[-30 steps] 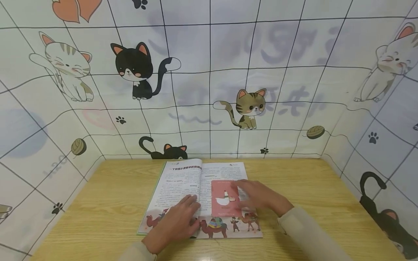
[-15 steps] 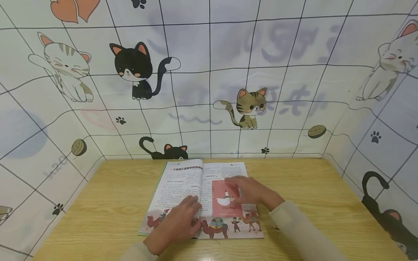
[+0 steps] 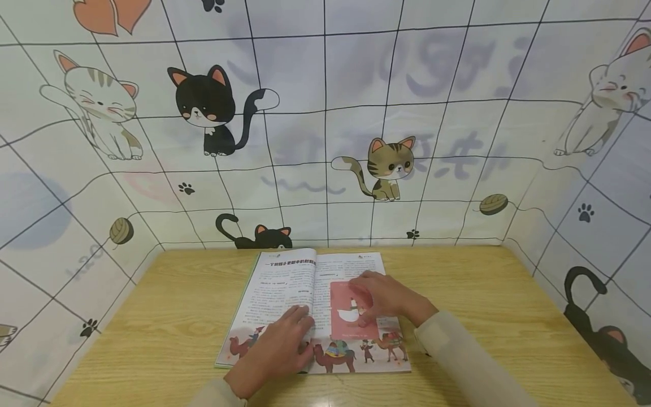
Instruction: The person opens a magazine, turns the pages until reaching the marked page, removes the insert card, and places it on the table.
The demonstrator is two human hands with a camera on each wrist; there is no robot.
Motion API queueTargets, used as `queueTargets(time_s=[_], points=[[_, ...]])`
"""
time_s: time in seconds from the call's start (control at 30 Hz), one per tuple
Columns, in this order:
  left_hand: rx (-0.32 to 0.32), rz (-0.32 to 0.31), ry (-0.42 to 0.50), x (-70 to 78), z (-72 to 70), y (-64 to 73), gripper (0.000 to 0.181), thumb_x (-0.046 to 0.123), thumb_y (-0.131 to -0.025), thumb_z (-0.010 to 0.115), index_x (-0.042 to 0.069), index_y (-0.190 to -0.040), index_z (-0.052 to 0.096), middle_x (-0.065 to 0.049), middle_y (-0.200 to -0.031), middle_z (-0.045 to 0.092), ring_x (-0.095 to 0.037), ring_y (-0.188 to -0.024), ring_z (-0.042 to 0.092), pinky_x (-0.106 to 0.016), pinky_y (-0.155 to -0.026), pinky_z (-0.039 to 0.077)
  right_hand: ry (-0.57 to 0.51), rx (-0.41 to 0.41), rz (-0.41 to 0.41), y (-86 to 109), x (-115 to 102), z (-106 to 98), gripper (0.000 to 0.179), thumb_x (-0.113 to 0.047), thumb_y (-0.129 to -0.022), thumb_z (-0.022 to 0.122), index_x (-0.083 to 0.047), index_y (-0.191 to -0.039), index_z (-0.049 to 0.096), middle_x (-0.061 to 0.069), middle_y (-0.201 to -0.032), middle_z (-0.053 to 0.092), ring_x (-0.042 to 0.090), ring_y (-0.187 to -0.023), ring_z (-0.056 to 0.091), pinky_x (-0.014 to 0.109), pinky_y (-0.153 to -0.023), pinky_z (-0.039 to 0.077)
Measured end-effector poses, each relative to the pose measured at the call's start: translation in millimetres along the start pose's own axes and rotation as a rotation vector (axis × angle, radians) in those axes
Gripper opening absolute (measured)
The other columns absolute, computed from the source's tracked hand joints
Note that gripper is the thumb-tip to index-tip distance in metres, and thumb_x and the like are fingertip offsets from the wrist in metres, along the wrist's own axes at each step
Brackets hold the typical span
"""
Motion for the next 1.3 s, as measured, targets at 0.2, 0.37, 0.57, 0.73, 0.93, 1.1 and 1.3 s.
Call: queueTargets(time_s=[0.2, 0.37, 0.57, 0.73, 0.93, 1.1, 1.3], points=[[-0.008, -0.004, 0.006, 1.1, -0.1, 0.0, 0.037, 0.032, -0.088, 0.069, 0.010, -0.118, 0.066, -0.012, -0.136, 0.057, -0.030, -0.126, 0.052, -0.049, -0.093, 0.053, -0.045, 0.014, 0.012, -1.3, -0.3, -1.7, 0.081, -0.040, -0.065, 0.093, -0.013, -0.135, 0.061, 0.003, -0.122, 0.055, 0.019, -0.098, 0.053, 0.041, -0.085, 0.050], [-0.009, -0.004, 0.003, 1.4, 1.0, 0.3, 0.036, 0.032, -0.089, 0.068, 0.010, -0.118, 0.066, -0.012, -0.136, 0.057, -0.030, -0.127, 0.052, -0.050, -0.093, 0.053, -0.055, 0.033, 0.032, -1.5, -0.3, -2.2, 0.076, -0.038, -0.064, 0.094, -0.014, -0.130, 0.064, 0.002, -0.120, 0.054, 0.020, -0.098, 0.053, 0.042, -0.087, 0.051], [-0.004, -0.004, -0.004, 0.7, 2.3, 1.1, 0.037, 0.033, -0.089, 0.068, 0.010, -0.117, 0.066, -0.012, -0.136, 0.057, -0.030, -0.128, 0.052, -0.050, -0.093, 0.052, 0.000, 0.059, 0.012, 0.6, -1.1, -4.2, 0.062, -0.043, -0.064, 0.093, -0.018, -0.114, 0.067, 0.002, -0.122, 0.059, 0.024, -0.112, 0.051, 0.047, -0.093, 0.048], [0.027, 0.009, -0.013, 0.8, 2.9, 0.8, 0.035, 0.033, -0.089, 0.067, 0.010, -0.115, 0.067, -0.012, -0.135, 0.058, -0.029, -0.127, 0.053, -0.048, -0.092, 0.053, -0.042, 0.066, -0.034, 3.5, -1.4, -7.1, 0.054, -0.036, -0.066, 0.092, -0.018, -0.109, 0.065, -0.003, -0.111, 0.056, 0.018, -0.097, 0.051, 0.041, -0.085, 0.049], [0.035, 0.010, -0.015, 1.0, 2.8, 0.7, 0.035, 0.033, -0.089, 0.067, 0.010, -0.114, 0.067, -0.013, -0.135, 0.058, -0.030, -0.127, 0.053, -0.048, -0.092, 0.054, -0.184, 0.081, -0.095, 9.4, -3.0, -12.7, 0.048, -0.025, -0.070, 0.089, -0.014, -0.111, 0.065, -0.001, -0.114, 0.056, 0.021, -0.107, 0.053, 0.048, -0.096, 0.047], [0.028, 0.006, -0.011, 0.8, 1.9, 0.6, 0.035, 0.034, -0.090, 0.066, 0.010, -0.115, 0.067, -0.013, -0.135, 0.058, -0.030, -0.127, 0.053, -0.048, -0.093, 0.053, -0.244, 0.108, -0.179, 15.8, -6.9, -19.9, 0.040, -0.011, -0.077, 0.081, -0.010, -0.113, 0.067, 0.001, -0.115, 0.058, 0.021, -0.104, 0.054, 0.045, -0.088, 0.051], [0.021, -0.002, -0.009, 0.4, 1.2, 0.4, 0.035, 0.034, -0.090, 0.066, 0.010, -0.115, 0.067, -0.013, -0.135, 0.058, -0.029, -0.127, 0.053, -0.048, -0.093, 0.053, -0.349, 0.132, -0.205, 22.8, -2.4, -21.1, 0.036, 0.000, -0.082, 0.073, -0.007, -0.117, 0.067, 0.004, -0.115, 0.059, 0.020, -0.098, 0.055, 0.041, -0.080, 0.054]])
Point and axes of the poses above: each hand's wrist, its own y-axis away from the middle knuckle, its own z-axis out of the palm, x = y × z, the point moved 6 cm from there along -y, towards the middle knuckle
